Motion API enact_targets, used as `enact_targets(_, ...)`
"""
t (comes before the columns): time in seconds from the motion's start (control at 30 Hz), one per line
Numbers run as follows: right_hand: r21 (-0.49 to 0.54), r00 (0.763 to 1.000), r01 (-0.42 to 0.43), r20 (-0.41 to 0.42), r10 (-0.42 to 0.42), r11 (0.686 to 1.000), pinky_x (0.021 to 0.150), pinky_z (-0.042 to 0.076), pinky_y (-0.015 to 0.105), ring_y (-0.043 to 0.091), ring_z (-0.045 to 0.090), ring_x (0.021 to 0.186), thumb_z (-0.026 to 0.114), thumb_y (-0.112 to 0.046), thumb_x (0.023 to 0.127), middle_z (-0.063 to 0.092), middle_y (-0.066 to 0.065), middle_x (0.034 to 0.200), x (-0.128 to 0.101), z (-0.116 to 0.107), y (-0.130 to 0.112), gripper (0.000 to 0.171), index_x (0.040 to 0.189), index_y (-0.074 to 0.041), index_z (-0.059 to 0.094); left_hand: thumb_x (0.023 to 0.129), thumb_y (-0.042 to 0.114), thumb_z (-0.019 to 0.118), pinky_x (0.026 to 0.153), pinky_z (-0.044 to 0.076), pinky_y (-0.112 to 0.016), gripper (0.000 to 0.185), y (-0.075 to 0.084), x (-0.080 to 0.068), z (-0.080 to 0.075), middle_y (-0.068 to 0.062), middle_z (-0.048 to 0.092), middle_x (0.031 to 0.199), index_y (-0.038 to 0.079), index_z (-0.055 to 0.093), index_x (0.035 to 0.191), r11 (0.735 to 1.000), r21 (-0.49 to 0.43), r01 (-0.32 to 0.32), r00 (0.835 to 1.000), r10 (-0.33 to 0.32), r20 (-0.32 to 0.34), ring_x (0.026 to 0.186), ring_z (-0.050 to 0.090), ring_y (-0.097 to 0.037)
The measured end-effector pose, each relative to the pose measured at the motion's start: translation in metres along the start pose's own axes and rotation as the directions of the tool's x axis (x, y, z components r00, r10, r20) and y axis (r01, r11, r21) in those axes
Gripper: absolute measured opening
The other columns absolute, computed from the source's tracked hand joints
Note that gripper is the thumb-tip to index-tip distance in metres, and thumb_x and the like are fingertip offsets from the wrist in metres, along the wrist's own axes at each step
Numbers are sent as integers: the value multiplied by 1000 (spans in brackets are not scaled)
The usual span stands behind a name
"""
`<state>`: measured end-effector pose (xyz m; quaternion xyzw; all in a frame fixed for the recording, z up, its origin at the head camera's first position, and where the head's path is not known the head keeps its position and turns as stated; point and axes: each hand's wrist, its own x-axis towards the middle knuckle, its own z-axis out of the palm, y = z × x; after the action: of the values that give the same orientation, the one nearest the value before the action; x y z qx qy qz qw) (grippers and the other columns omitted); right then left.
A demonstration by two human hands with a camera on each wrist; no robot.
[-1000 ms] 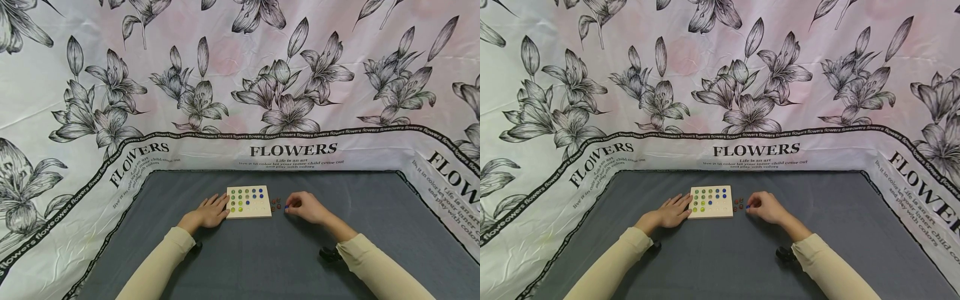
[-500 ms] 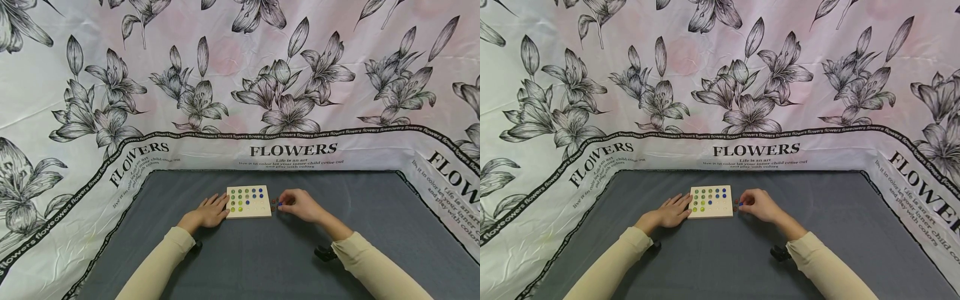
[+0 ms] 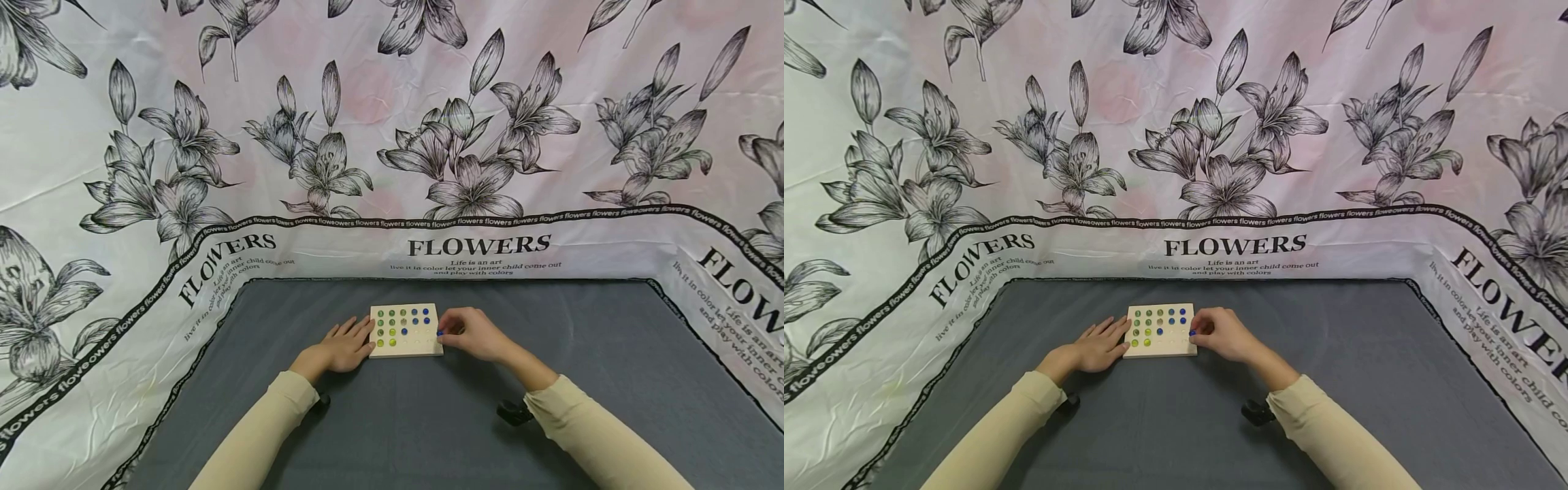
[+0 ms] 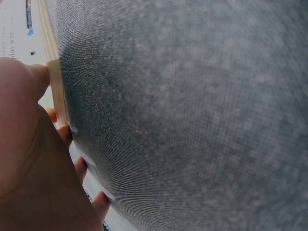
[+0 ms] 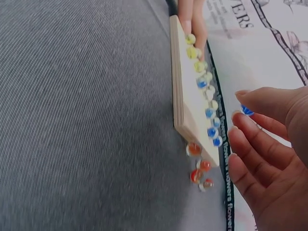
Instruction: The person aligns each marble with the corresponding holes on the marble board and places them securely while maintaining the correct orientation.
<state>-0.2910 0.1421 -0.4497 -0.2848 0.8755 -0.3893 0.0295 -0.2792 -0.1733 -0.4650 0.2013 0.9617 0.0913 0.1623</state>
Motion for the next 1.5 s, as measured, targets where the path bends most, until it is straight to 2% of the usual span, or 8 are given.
enact_targets(0.4, 15, 999, 38, 18, -39, 999, 65, 51, 26, 9, 63, 75, 78, -9, 90, 70, -2, 84, 16, 14, -12, 10, 98, -5, 72, 113, 41, 31, 125, 8, -58, 61, -2, 2, 0, -6, 13, 172, 14, 17, 166, 1000, -17, 0, 1000, 0, -6, 158, 9, -33)
enact_targets(0.77, 17, 998, 51, 36, -51, 999, 68, 51, 25, 7, 63, 73, 79, -6, 88, 70, 0, 83, 31, 33, -17, 11, 96, -3, 72, 112, 47, 29, 125, 6, -57, 64, -9, 12, 9, -1, 8, 173, 20, 12, 167, 1000, -8, 18, 1000, -18, -6, 159, 5, -29)
enact_targets(0.93, 1, 999, 27, 27, -27, 1000, 66, 51, 25, 6, 62, 71, 80, -6, 88, 70, -2, 82, 35, 42, -16, 11, 95, -4, 72, 112, 45, 30, 125, 7, -58, 63, -5, 8, 5, -3, 10, 173, 18, 14, 167, 1000, -8, 17, 1000, -17, -3, 158, 6, -31)
enact_targets(1.1, 0, 999, 41, 30, -41, 999, 64, 51, 26, 9, 62, 71, 79, -6, 88, 69, 0, 82, 35, 48, -15, 11, 95, -3, 72, 113, 43, 30, 125, 8, -58, 62, -1, 3, 1, -4, 11, 172, 16, 15, 167, 1000, -6, 16, 1000, -16, 1, 158, 8, -32)
enact_targets(1.5, 10, 1000, 6, 1, -6, 1000, 67, 51, 27, 9, 61, 73, 79, -5, 88, 69, 1, 83, 36, 58, -13, 10, 94, -2, 72, 113, 43, 30, 125, 12, -58, 61, -1, 2, 3, -3, 14, 172, 17, 17, 166, 1000, 3, 9, 1000, -9, -8, 158, 11, -32)
